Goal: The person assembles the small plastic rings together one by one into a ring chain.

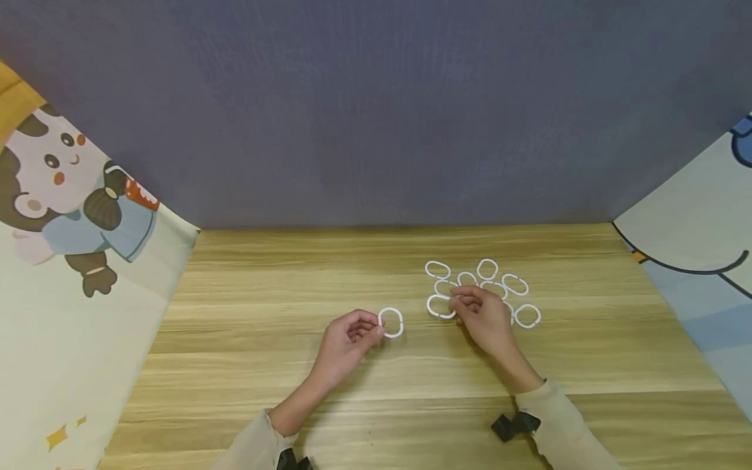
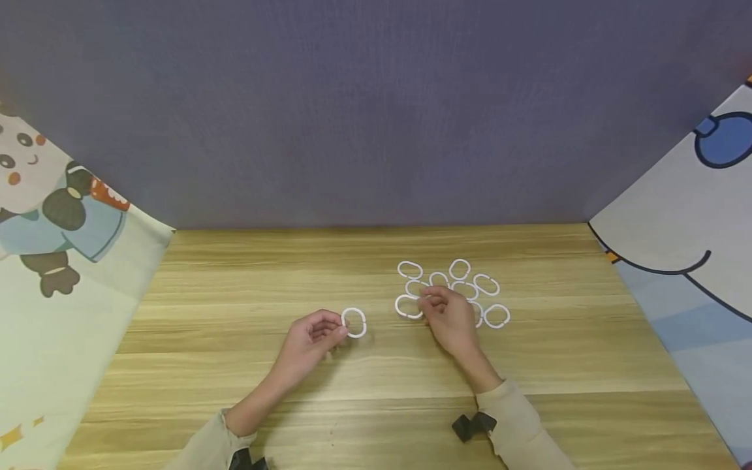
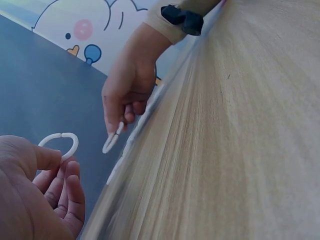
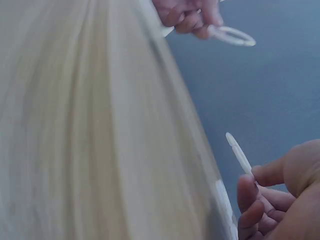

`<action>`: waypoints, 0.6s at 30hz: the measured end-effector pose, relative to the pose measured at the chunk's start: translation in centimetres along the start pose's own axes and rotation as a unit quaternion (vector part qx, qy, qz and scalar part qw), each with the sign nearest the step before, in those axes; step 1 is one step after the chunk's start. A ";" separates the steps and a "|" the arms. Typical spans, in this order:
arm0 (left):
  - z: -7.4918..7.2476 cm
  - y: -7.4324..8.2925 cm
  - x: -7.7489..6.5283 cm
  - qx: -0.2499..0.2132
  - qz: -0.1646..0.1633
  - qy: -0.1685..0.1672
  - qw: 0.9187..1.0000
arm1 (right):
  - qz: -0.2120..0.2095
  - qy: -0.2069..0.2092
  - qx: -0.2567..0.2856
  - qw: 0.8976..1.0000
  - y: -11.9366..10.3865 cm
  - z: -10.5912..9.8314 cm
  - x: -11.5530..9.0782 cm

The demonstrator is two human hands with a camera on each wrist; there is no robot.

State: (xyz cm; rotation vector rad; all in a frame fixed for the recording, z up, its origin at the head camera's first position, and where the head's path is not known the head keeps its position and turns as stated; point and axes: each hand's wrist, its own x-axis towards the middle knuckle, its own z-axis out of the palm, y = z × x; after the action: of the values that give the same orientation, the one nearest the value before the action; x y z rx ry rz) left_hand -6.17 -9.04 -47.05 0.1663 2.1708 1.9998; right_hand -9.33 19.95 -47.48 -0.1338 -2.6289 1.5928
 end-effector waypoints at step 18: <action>0.3 -0.2 0.1 0.022 0.012 -0.014 1.000 | 0.094 -0.078 0.145 0.982 -3.0 -0.6 -1.9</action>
State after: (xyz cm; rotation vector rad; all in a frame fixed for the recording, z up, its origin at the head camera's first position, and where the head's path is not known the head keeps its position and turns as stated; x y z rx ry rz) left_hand -6.22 -8.70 -47.32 0.2256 2.2084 1.9509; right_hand -7.47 18.83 -44.55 -0.2578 -2.5192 2.1110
